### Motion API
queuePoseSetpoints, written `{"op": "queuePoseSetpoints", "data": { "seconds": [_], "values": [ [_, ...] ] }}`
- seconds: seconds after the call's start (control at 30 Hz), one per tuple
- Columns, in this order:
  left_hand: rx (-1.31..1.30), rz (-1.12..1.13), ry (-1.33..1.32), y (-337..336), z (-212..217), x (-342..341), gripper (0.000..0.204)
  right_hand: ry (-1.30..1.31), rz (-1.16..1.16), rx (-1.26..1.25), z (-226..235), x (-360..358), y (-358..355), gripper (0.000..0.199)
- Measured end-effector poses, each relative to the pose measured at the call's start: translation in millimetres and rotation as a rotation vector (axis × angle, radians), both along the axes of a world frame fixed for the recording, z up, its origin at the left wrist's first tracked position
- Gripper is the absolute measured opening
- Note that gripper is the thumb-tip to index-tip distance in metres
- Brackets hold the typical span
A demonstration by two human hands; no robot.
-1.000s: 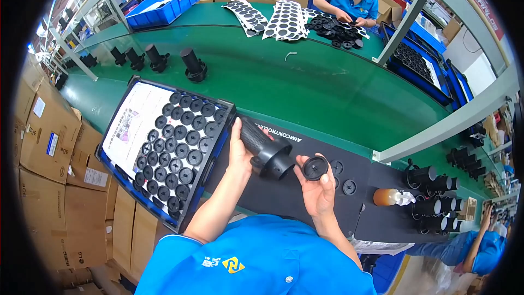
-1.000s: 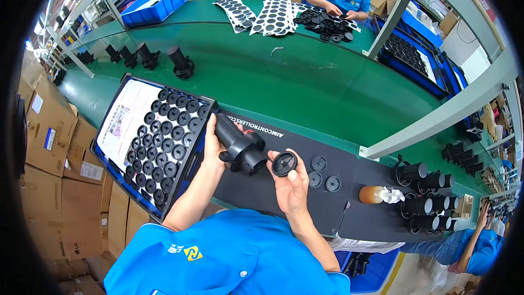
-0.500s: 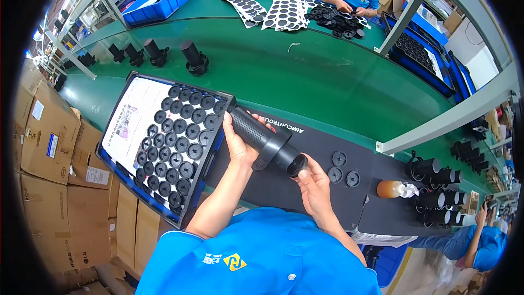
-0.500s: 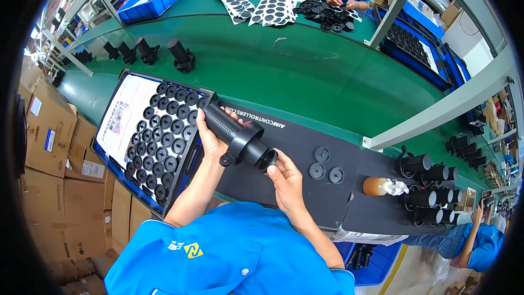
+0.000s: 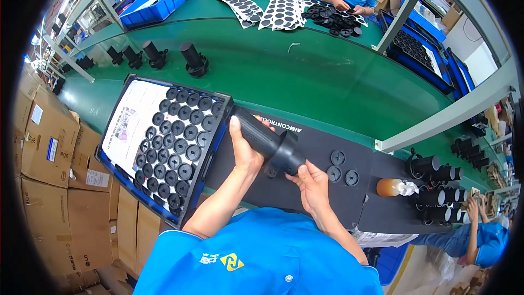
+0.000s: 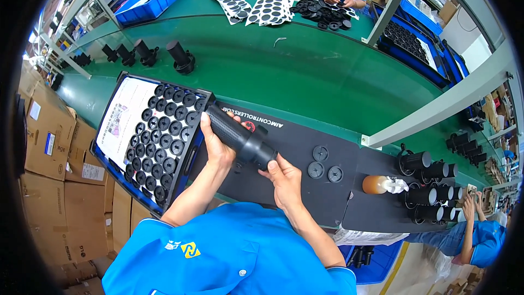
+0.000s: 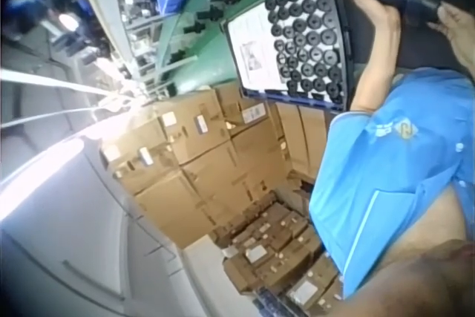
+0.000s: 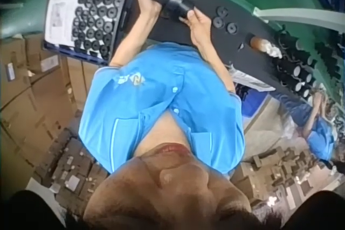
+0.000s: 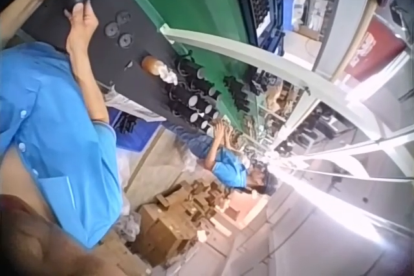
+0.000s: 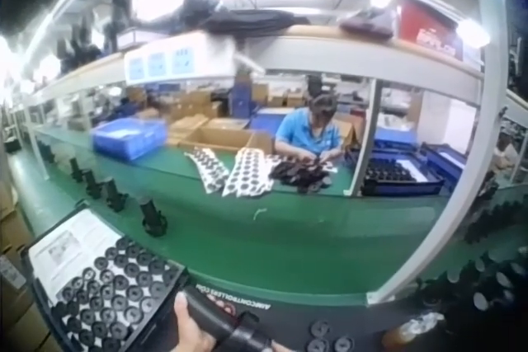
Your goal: The person assembles small black cylindrical parts by hand, then places them into a tray.
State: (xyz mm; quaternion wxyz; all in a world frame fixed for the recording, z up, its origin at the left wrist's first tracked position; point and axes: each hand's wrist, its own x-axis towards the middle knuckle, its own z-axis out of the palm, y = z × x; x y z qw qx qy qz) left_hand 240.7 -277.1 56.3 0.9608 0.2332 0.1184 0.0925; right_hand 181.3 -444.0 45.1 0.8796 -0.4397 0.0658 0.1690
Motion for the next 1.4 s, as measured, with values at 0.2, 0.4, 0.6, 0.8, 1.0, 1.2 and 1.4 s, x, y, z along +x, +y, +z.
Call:
{"op": "queuePoseSetpoints", "data": {
  "seconds": [0.2,0.4,0.6,0.8,1.0,1.2,1.4],
  "values": [
    [0.155,0.003,-0.050,1.8,-3.0,-2.9,0.035,0.084,0.052,0.149,-19.7,7.9,-4.5,0.039],
    [0.796,0.001,-0.044,3.2,3.7,-3.3,0.044,0.146,0.131,0.167,-59.1,14.5,-26.7,0.042],
    [1.470,0.171,-0.177,11.0,-7.9,11.3,0.054,0.289,-0.028,0.009,-54.6,-4.6,-57.7,0.039],
    [1.473,-0.021,-0.108,5.6,-43.0,8.4,0.056,0.208,-0.112,-0.039,-55.9,-27.0,-90.9,0.040],
    [1.391,-0.040,-0.140,-44.9,-32.4,94.3,0.064,-0.075,-0.265,-0.913,-50.3,5.0,-119.2,0.033],
    [1.408,-0.127,-0.191,-120.6,-37.7,193.3,0.057,-0.245,-0.271,-1.741,-70.5,62.1,-116.8,0.049],
    [1.608,-0.157,-0.192,-123.3,-56.3,217.3,0.056,-0.129,0.012,-1.932,-81.9,80.3,-107.5,0.053]
  ]
}}
